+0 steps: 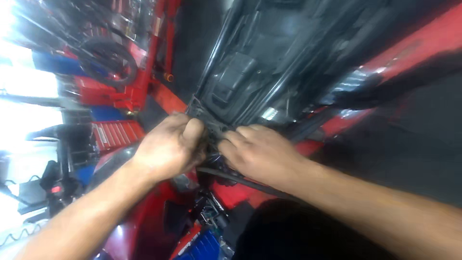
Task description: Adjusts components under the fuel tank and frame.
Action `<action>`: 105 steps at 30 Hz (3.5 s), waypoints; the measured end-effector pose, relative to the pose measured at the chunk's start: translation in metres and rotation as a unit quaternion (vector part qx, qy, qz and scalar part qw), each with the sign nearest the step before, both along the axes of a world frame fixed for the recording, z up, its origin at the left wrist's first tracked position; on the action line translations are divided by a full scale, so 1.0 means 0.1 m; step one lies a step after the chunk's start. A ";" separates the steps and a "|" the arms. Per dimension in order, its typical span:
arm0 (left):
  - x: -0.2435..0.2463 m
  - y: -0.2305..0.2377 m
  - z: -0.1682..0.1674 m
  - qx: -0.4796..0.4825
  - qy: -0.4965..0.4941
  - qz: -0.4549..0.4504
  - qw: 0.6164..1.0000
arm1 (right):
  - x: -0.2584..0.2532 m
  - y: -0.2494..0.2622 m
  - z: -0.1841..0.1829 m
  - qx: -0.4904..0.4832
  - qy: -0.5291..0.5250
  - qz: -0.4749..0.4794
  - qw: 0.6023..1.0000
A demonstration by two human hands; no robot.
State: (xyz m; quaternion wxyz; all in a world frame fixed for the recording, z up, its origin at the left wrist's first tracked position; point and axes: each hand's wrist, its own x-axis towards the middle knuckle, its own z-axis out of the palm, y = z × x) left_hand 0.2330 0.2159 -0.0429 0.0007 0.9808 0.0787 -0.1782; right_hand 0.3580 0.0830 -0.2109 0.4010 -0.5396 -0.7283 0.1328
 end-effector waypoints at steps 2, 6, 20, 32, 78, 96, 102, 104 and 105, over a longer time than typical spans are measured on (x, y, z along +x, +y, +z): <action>0.02 0.01 -0.01 0.000 -0.013 0.000 1.000 | -0.04 -0.01 0.03 -0.019 0.006 0.015 1.000; 0.05 0.07 0.04 0.007 0.005 0.001 1.000 | -0.14 -0.22 0.24 -0.203 0.088 0.051 0.974; 0.02 -0.02 0.17 0.014 -0.005 0.030 0.999 | -0.15 0.44 0.58 -0.285 -0.055 0.011 0.957; 0.24 -0.28 -0.44 0.021 0.098 0.118 0.988 | -0.49 -0.44 0.01 -0.351 0.269 -0.104 0.891; -0.49 -1.59 -1.40 -0.667 -0.482 0.568 -0.006 | -0.31 -0.62 0.27 -0.139 0.221 -0.035 0.965; -0.36 -1.58 -1.40 -0.611 -0.508 0.607 -0.021 | -0.46 -0.62 0.17 -0.099 0.178 -0.087 0.975; -0.35 -1.57 -1.34 -0.596 -0.512 0.618 0.021 | -0.30 -0.56 0.14 -0.041 0.091 -0.037 0.994; -0.34 -1.55 -1.34 -0.577 -0.508 0.637 0.047 | -0.26 -0.53 0.15 -0.036 0.073 -0.028 0.996; -0.34 -1.55 -1.35 -0.571 -0.506 0.644 0.054 | -0.24 -0.52 0.15 -0.029 0.066 -0.020 0.997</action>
